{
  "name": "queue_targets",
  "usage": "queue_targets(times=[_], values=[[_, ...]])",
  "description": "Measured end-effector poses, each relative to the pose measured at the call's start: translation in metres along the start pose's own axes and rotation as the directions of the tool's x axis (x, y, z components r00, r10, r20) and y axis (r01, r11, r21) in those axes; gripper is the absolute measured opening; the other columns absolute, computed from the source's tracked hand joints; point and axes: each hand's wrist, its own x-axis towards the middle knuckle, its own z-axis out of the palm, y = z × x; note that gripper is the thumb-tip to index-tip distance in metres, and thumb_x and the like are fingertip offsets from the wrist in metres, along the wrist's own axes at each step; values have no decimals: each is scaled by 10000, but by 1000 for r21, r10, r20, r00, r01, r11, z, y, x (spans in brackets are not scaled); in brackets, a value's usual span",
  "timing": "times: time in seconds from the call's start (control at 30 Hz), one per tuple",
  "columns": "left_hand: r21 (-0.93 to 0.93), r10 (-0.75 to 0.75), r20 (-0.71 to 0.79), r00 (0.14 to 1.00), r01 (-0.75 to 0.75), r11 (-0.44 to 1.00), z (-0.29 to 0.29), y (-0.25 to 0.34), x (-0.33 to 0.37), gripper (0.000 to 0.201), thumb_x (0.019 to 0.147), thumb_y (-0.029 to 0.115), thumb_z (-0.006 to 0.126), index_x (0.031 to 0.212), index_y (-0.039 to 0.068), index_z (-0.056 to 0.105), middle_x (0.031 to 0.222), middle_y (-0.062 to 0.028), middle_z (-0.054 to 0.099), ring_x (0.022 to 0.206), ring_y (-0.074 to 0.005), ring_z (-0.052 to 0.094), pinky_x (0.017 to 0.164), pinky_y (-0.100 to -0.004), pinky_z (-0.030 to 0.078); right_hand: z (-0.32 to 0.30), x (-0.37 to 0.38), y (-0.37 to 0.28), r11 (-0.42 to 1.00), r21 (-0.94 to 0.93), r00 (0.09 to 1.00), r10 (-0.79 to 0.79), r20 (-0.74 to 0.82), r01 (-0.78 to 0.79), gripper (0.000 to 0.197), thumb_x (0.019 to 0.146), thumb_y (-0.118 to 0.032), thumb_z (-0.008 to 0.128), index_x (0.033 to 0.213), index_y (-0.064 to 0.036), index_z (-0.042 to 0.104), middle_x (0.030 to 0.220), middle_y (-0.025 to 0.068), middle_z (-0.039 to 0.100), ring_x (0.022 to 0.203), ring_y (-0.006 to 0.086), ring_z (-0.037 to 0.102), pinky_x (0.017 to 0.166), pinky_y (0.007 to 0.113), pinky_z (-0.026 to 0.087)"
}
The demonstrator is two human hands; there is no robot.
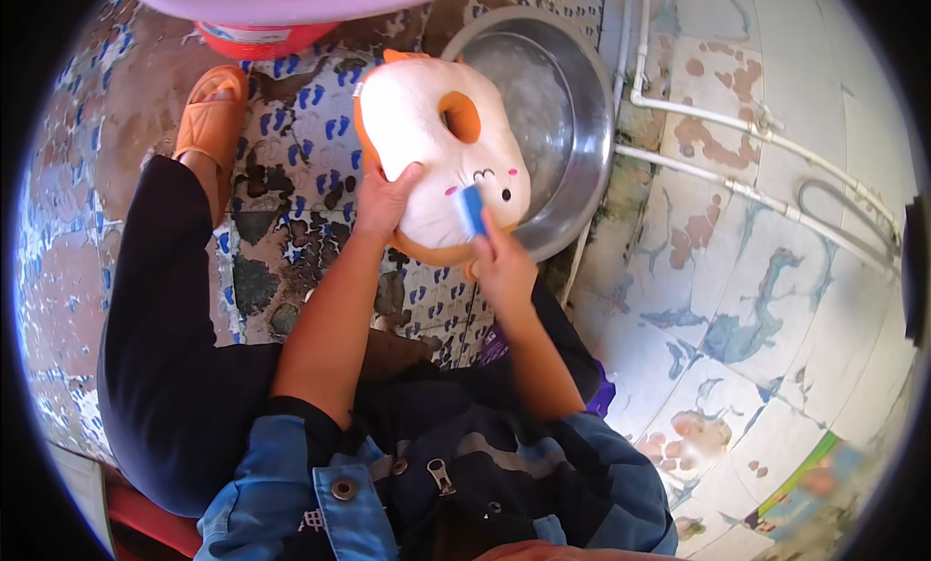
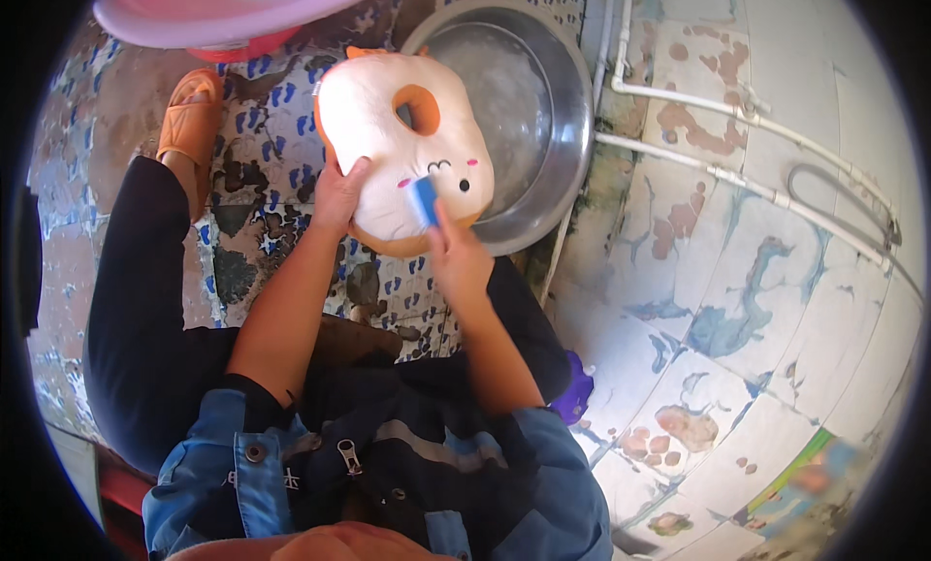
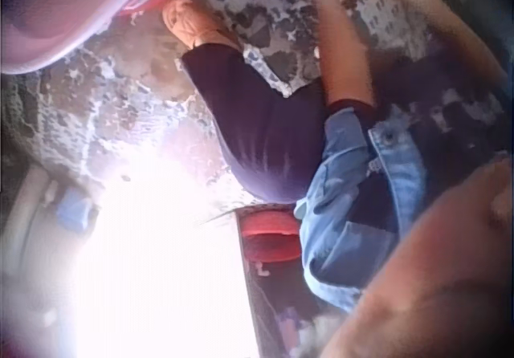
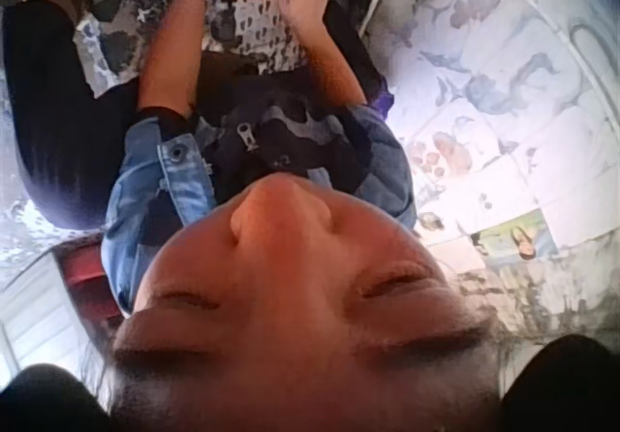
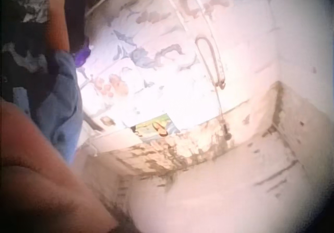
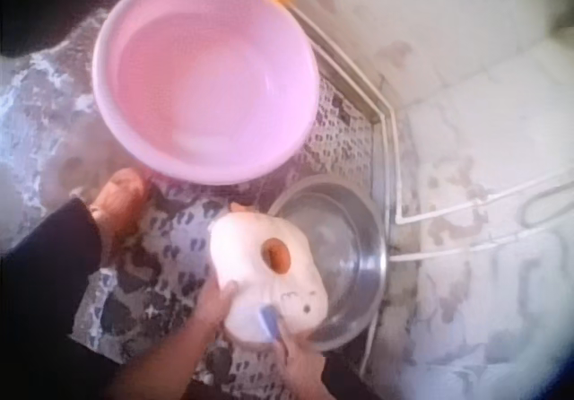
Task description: The person scrubs a white and orange donut-shaped plush pillow with a blue brush. They hold the pillow over a metal basin and scrub the surface, including the face and the inner ring, repeatedly.
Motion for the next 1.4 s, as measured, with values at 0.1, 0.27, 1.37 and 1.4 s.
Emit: queue_targets(times=[0.1, 0.27, 1.37, 1.4], values=[[-74, -43, 34, 999, 45, 996, 13, 14, -6, 470, 754, 145, 740, 1119, -63, 529, 1029, -156, 638, 865, -210, 632, 765, -311, 512, -9, 53, 9, 897, -80, 899, 426, -101, -434, 415, 883, -276, 551, 1279, -153, 541, 894, 170, 670, 818, 310, 656, 752, 376, 494], [-294, -151, 124, 981, 181, 939, -13, 2, 9, 424, 774, -2, 661, 1167, -32, 505, 1052, -145, 628, 879, -228, 633, 778, -333, 520, 30, 22, -49, 997, -81, 1000, 8, 18, -6, 440, 852, -271, 578, 1287, -225, 529, 753, 142, 608, 687, 332, 623, 610, 464, 484], [-324, -159, 120, 980, 191, 927, -17, -15, -4, 463, 802, -28, 611, 1242, -4, 467, 1133, -129, 598, 975, -232, 602, 848, -344, 492, 8, 89, -31, 956, -202, 912, 267, 312, -211, 371, 881, -297, 540, 1246, -238, 566, 871, 113, 675, 812, 303, 647, 720, 419, 495], [-344, -165, 124, 978, 198, 918, -16, -16, -4, 468, 802, -29, 611, 1245, -4, 465, 1137, -127, 596, 974, -232, 602, 850, -344, 491, 10, 81, -43, 967, -72, 905, 253, 341, -243, 374, 877, -295, 548, 1245, -229, 566, 930, 128, 673, 882, 311, 636, 792, 395, 485]])
